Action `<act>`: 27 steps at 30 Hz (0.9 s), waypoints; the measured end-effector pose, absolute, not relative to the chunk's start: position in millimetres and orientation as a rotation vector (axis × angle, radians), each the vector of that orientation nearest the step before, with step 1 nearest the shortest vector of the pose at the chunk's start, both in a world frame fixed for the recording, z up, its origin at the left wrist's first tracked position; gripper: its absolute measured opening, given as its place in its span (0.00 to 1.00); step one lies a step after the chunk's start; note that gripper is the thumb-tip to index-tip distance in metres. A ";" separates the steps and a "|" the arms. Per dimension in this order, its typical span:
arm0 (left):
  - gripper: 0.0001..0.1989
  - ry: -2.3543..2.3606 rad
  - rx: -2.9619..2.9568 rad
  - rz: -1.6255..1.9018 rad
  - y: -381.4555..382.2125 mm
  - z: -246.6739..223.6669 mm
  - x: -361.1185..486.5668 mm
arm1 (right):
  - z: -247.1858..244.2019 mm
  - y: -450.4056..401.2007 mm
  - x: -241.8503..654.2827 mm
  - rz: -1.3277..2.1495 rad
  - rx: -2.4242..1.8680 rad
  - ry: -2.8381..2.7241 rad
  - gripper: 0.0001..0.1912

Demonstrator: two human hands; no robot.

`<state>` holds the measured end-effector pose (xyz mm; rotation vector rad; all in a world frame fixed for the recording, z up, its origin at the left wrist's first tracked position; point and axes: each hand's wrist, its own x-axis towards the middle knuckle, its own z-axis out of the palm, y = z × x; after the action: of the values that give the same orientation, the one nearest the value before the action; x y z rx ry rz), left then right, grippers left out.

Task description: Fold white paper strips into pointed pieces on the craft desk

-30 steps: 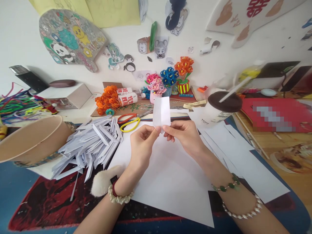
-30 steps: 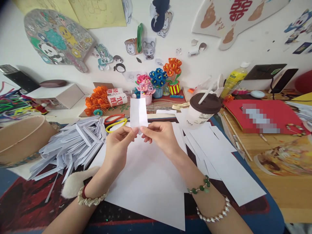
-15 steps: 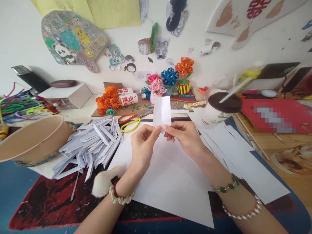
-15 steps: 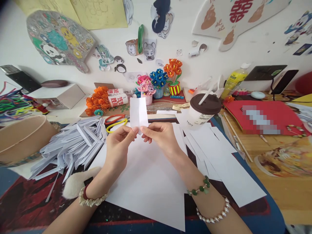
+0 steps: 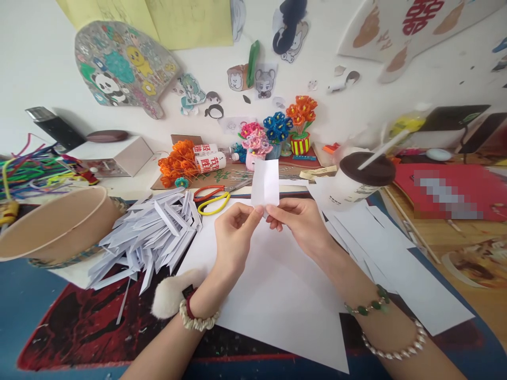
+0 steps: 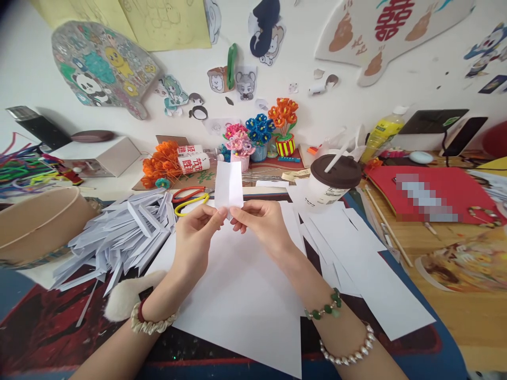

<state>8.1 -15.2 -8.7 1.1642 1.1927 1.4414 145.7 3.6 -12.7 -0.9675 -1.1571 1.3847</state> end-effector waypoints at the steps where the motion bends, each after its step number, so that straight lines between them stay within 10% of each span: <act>1: 0.10 1.197 1.167 1.441 -15.2 -9.0 8.0 | -12.6 3.3 145.2 1.379 -0.972 -1.156 0.09; 27: 0.17 1.268 1.520 1.289 -10.8 -7.3 -1.5 | -9.6 2.4 145.8 1.338 -1.026 -1.142 0.09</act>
<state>-1.5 -10.8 -7.3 1.5199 1.2681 1.2888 145.8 2.4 -9.6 -1.0258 -1.1418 1.3381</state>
